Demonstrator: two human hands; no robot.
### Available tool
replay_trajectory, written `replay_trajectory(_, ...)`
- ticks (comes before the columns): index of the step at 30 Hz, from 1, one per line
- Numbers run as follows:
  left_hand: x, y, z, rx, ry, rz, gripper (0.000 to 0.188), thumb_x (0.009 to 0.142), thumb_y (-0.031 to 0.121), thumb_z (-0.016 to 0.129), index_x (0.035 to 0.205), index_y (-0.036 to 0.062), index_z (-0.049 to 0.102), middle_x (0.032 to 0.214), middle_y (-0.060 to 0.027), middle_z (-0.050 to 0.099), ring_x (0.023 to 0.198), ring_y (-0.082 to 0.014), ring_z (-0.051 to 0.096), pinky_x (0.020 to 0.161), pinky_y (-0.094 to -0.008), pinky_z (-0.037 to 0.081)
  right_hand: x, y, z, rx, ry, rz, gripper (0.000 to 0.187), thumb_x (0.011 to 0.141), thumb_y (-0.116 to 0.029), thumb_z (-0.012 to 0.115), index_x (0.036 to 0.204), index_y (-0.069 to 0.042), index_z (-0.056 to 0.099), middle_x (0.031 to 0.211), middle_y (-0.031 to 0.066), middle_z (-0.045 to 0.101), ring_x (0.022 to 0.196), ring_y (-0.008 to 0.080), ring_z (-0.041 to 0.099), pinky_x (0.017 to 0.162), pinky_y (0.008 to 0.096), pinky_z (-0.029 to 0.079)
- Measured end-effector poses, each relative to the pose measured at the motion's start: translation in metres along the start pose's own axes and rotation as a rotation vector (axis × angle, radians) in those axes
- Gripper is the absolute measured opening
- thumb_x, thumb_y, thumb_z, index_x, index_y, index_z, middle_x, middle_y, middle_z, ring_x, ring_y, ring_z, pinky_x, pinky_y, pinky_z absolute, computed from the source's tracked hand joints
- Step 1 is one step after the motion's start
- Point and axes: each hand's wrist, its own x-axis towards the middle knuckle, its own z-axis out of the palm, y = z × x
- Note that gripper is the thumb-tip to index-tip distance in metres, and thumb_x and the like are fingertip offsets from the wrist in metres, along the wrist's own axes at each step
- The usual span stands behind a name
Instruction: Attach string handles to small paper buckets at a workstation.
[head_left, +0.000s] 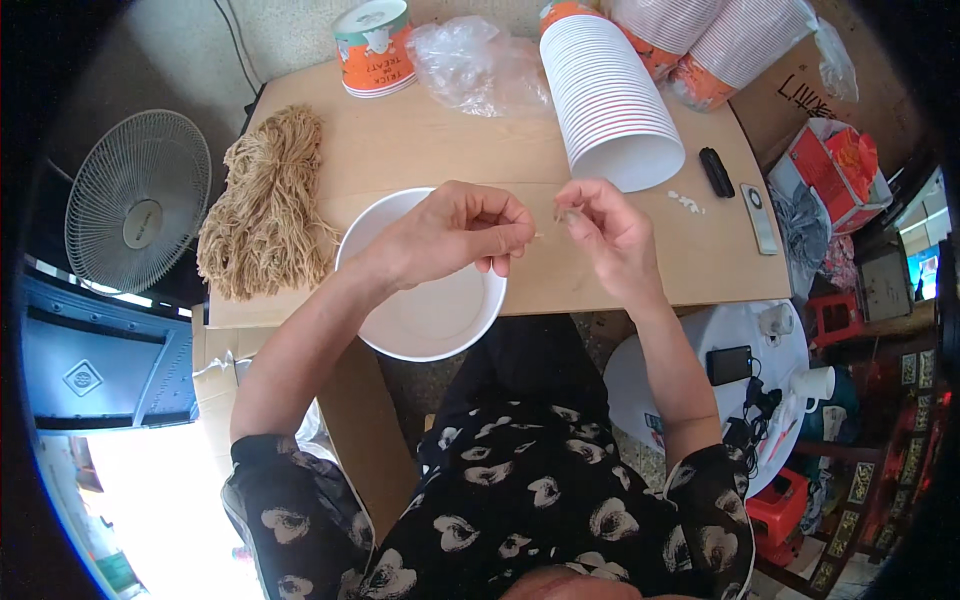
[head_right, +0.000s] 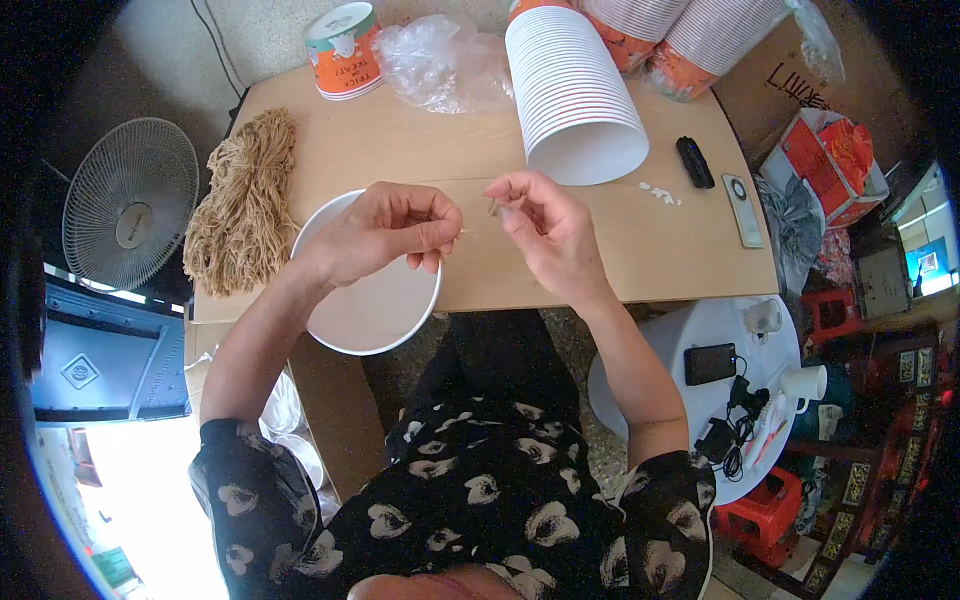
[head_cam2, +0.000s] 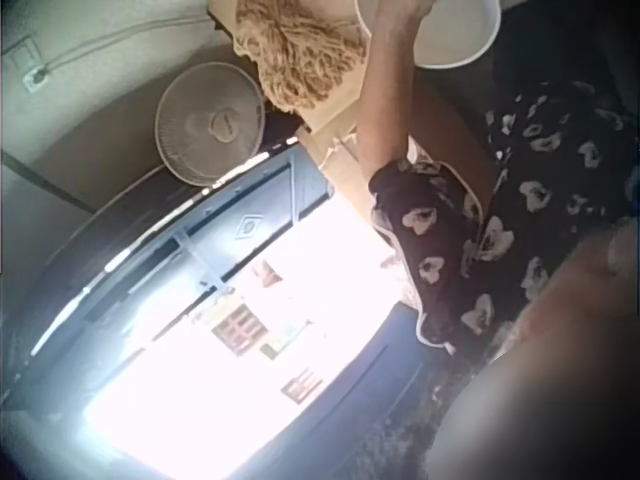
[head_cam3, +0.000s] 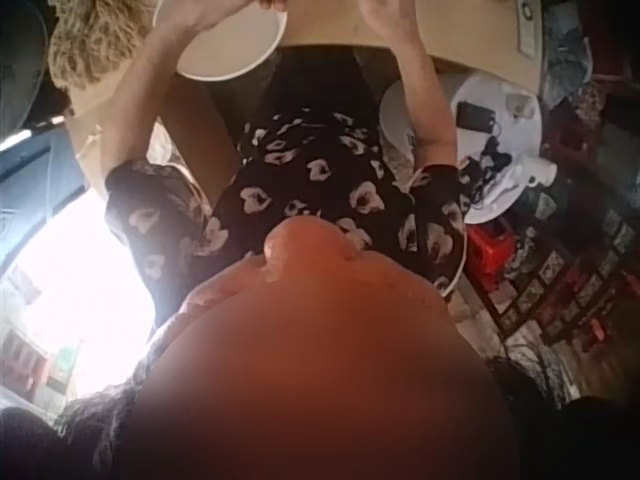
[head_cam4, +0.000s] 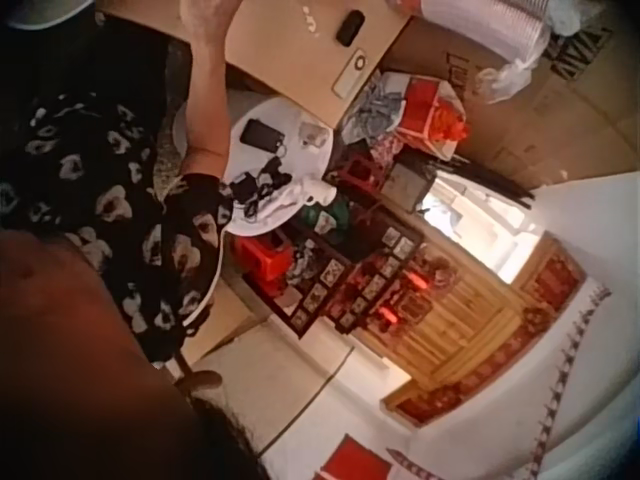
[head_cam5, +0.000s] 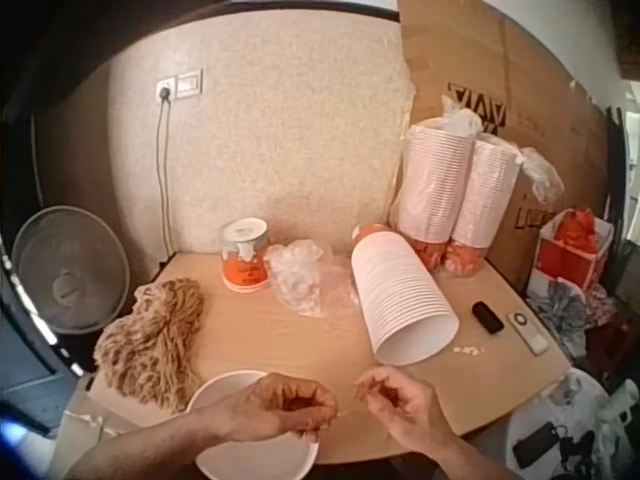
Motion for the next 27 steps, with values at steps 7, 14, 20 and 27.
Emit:
replay_trajectory(7,0.004,0.000,-0.002,-0.035,0.080,-0.066,0.019,0.097,0.021,0.067,0.101,0.0030,0.070,0.083,-0.0008,0.068,0.070,-0.0078,0.063,0.062,-0.0219,0.048,-0.002,-0.018,-0.007,-0.243,0.022,-0.246,0.018,0.086,-0.011,0.075,0.099,-0.003,0.067,0.096,0.0025,0.060,0.084,0.0128,0.055,0.078,0.0284,0.045)
replay_trajectory(14,0.005,0.001,0.000,-0.045,0.079,-0.056,0.020,0.095,0.019,0.069,0.099,-0.0005,0.070,0.082,-0.0033,0.069,0.069,-0.0087,0.065,0.061,-0.0224,0.050,-0.012,-0.016,0.013,-0.617,0.095,-0.245,0.021,0.071,-0.010,0.087,0.081,-0.004,0.070,0.091,0.0049,0.065,0.086,0.0221,0.059,0.083,0.0337,0.045)
replay_trajectory(20,0.005,0.003,0.002,-0.046,0.102,-0.065,0.020,0.096,0.019,0.068,0.098,-0.0009,0.070,0.082,-0.0036,0.069,0.068,-0.0085,0.065,0.060,-0.0217,0.049,-0.013,-0.013,0.013,-0.434,0.152,-0.199,0.016,0.078,-0.004,0.080,0.092,-0.003,0.071,0.089,0.0044,0.068,0.085,0.0187,0.063,0.083,0.0329,0.048)
replay_trajectory(27,0.007,0.005,0.004,0.000,0.147,-0.082,0.021,0.096,0.019,0.066,0.096,-0.0015,0.069,0.082,-0.0045,0.069,0.067,-0.0086,0.065,0.057,-0.0214,0.049,-0.044,-0.020,0.015,-0.260,-0.068,0.107,0.017,0.093,-0.006,0.067,0.106,0.005,0.068,0.076,0.0032,0.069,0.073,0.0106,0.065,0.070,0.0264,0.053)
